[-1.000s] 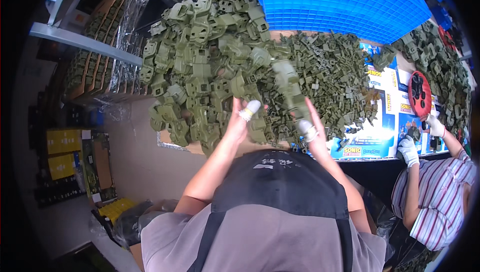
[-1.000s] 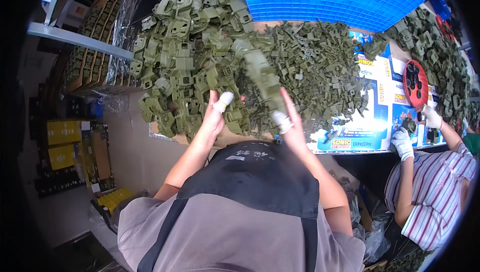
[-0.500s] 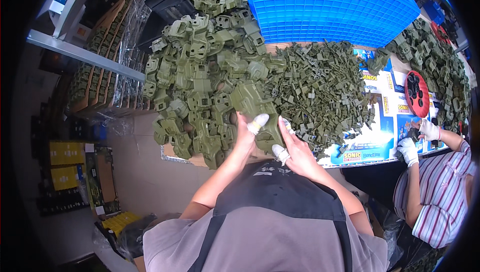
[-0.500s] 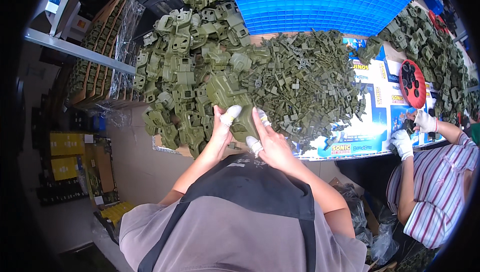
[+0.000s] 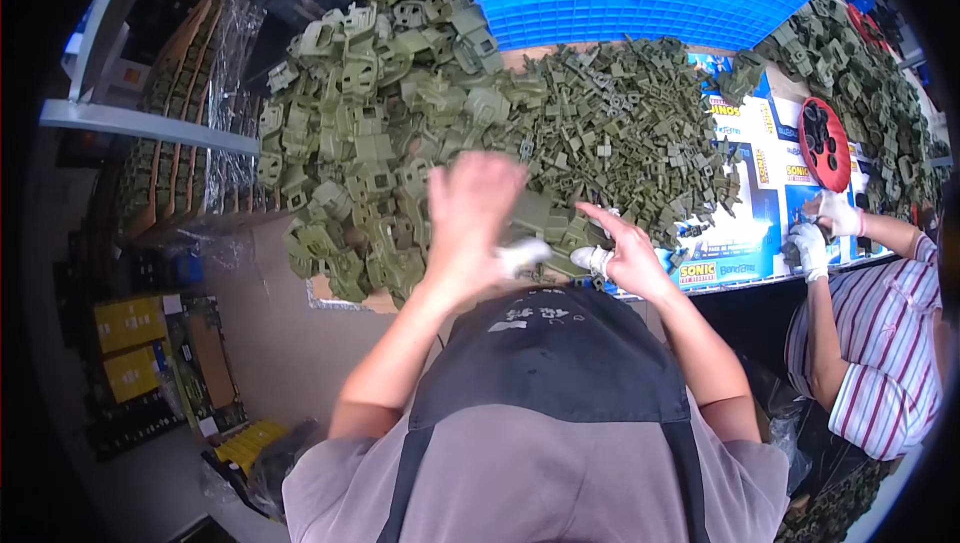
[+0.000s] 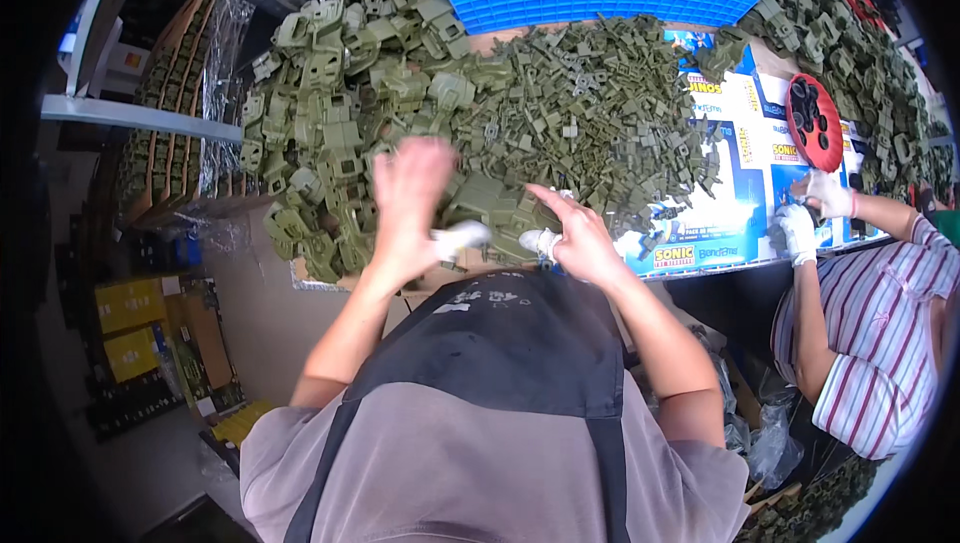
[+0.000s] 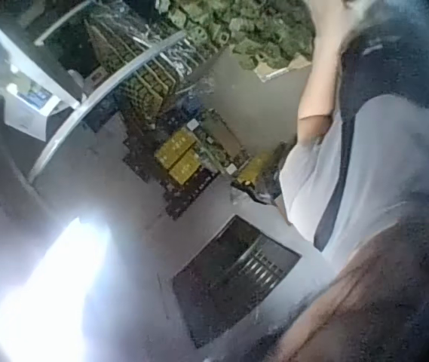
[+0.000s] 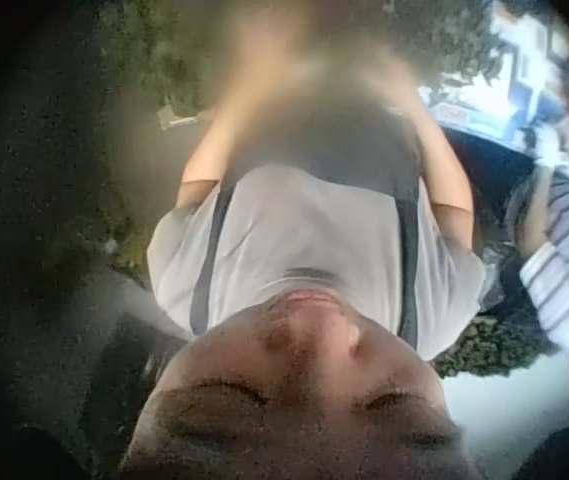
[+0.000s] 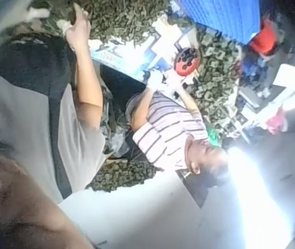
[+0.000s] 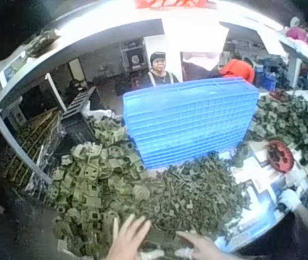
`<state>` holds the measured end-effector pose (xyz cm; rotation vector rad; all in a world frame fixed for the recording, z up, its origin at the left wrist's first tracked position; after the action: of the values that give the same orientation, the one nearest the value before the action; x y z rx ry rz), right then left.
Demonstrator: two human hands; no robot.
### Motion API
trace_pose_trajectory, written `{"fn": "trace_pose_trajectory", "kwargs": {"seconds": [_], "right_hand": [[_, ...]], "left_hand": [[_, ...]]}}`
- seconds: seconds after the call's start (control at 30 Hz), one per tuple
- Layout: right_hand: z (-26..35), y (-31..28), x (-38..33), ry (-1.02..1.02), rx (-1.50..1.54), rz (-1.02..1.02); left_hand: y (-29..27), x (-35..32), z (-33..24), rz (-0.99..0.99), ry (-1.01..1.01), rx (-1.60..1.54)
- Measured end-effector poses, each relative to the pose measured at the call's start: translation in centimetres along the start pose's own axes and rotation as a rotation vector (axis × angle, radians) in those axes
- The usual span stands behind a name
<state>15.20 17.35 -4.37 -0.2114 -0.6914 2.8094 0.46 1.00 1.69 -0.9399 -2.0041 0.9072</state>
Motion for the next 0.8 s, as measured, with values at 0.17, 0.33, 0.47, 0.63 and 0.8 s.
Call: {"fn": "trace_pose_trajectory", "kwargs": {"seconds": [0.17,0.33,0.47,0.63,0.8], "right_hand": [[-0.1,0.6,-1.9,-0.075,-0.248,0.296],[-1.7,2.0,-3.2,-0.014,-0.275,0.389],[-1.4,3.0,-3.4,0.035,-0.261,0.393],[-1.5,3.3,-3.6,-0.313,-0.531,0.190],[-3.8,4.2,-2.9,0.142,0.089,0.289]], "left_hand": [[6.6,-2.8,1.6,0.769,0.024,-0.283],[6.8,-3.2,1.0,1.022,-0.157,-0.205],[6.9,-3.8,1.4,0.896,-0.179,-0.267],[7.1,-4.5,1.6,0.890,-0.244,-0.289],[7.7,-4.7,2.4,0.851,-0.230,-0.372]]}}
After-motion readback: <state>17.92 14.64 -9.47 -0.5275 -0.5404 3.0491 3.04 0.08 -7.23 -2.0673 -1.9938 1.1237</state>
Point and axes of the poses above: each hand's wrist, its own x-axis towards the middle knuckle, its own y-axis out of the palm, z = x × y, the point moved 1 cm from there along x, towards the middle knuckle, and after that the axes turned 3 degrees about -y, right-handed, at the moved point
